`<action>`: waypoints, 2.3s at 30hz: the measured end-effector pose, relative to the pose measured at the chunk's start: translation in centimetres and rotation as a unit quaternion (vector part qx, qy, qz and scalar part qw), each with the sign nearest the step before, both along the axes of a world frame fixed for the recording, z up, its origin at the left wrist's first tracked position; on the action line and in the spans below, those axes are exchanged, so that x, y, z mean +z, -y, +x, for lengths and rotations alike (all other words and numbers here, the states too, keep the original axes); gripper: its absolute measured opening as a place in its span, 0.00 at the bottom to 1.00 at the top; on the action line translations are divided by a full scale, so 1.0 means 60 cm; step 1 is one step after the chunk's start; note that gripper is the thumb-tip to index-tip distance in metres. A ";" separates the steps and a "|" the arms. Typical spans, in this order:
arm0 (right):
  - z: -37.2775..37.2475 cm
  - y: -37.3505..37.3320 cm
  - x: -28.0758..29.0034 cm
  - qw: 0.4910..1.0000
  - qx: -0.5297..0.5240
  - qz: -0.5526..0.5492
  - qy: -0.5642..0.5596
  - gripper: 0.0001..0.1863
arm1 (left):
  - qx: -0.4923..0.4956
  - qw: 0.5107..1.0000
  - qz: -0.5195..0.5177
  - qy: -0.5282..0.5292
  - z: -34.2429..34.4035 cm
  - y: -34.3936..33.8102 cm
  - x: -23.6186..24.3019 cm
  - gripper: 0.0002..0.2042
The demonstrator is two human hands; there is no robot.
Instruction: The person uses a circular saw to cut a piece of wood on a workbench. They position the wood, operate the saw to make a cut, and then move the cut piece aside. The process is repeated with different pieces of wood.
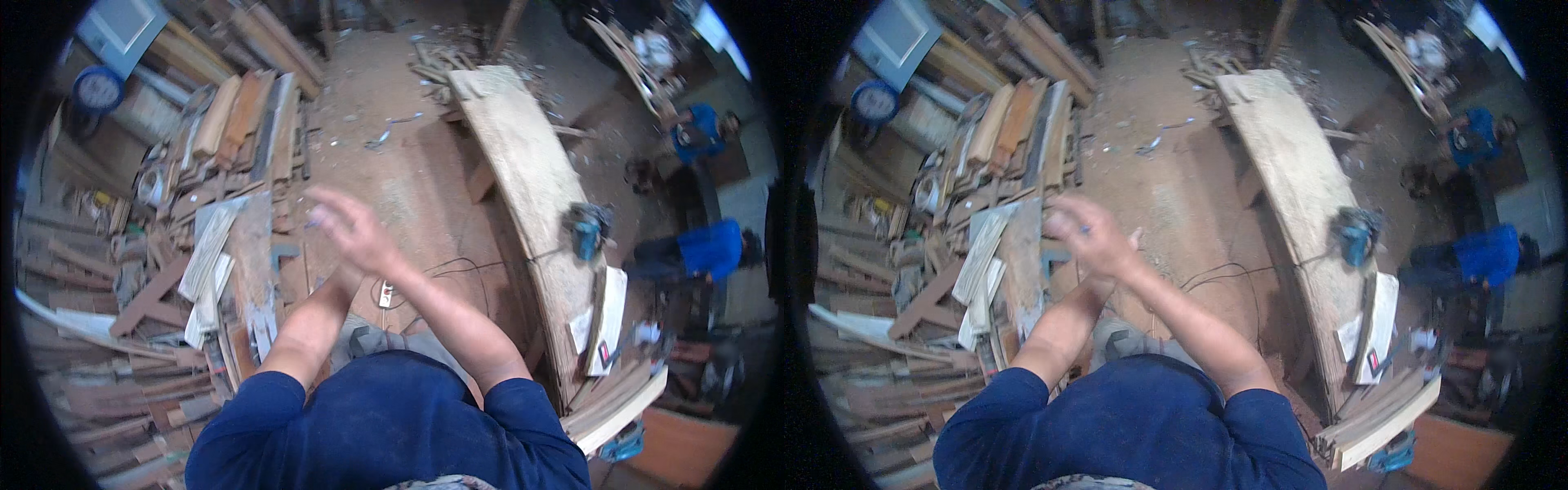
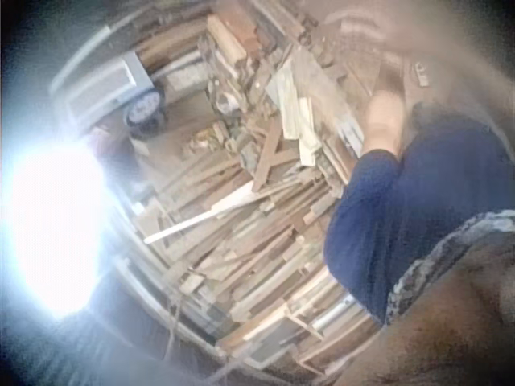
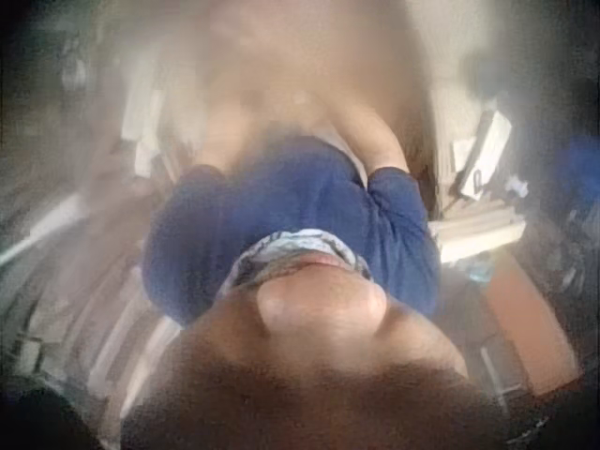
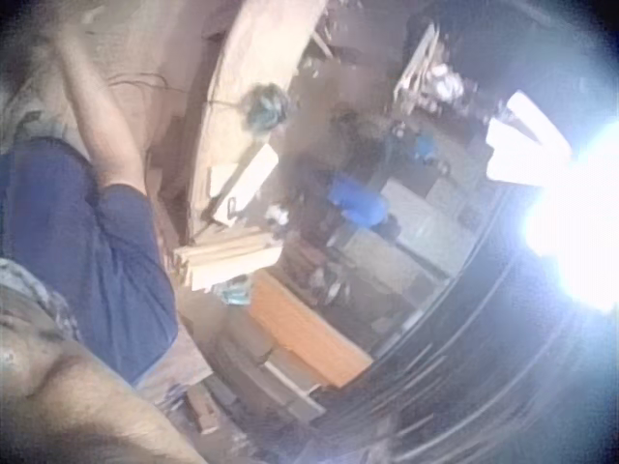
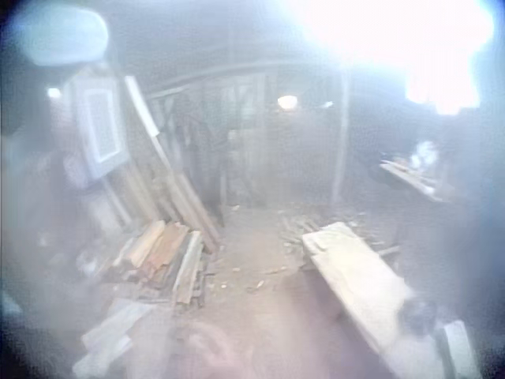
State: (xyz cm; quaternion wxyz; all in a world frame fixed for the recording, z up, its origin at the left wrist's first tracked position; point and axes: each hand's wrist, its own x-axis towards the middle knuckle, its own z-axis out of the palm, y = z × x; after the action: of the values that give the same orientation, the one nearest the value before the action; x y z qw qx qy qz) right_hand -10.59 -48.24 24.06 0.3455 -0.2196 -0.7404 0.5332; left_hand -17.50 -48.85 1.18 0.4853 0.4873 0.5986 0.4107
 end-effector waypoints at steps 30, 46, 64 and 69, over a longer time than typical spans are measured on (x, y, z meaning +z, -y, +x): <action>1.319 -0.018 -0.411 0.424 -0.580 -0.316 0.620 0.36 | 0.067 0.915 -0.398 -0.027 0.049 -0.182 -0.124 0.22; 1.382 -0.109 -0.412 0.540 -0.456 -0.276 0.651 0.76 | 0.048 0.919 -0.376 -0.111 0.207 -0.258 -0.031 0.18; 1.188 -0.305 -0.170 0.682 -0.443 -0.462 -0.353 0.48 | -0.440 0.823 0.217 -0.286 0.789 -0.391 0.290 0.37; 1.052 -0.456 -0.106 0.643 -0.304 -0.462 -0.531 0.46 | -0.424 0.766 0.399 -0.273 0.769 -0.453 0.299 0.30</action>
State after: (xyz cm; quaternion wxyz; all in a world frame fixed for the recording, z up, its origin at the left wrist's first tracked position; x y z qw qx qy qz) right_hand 52.56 -20.89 17.70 0.6755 -0.2426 0.0203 0.6960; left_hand 28.66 -21.66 19.10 0.1876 0.9329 0.2202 0.2146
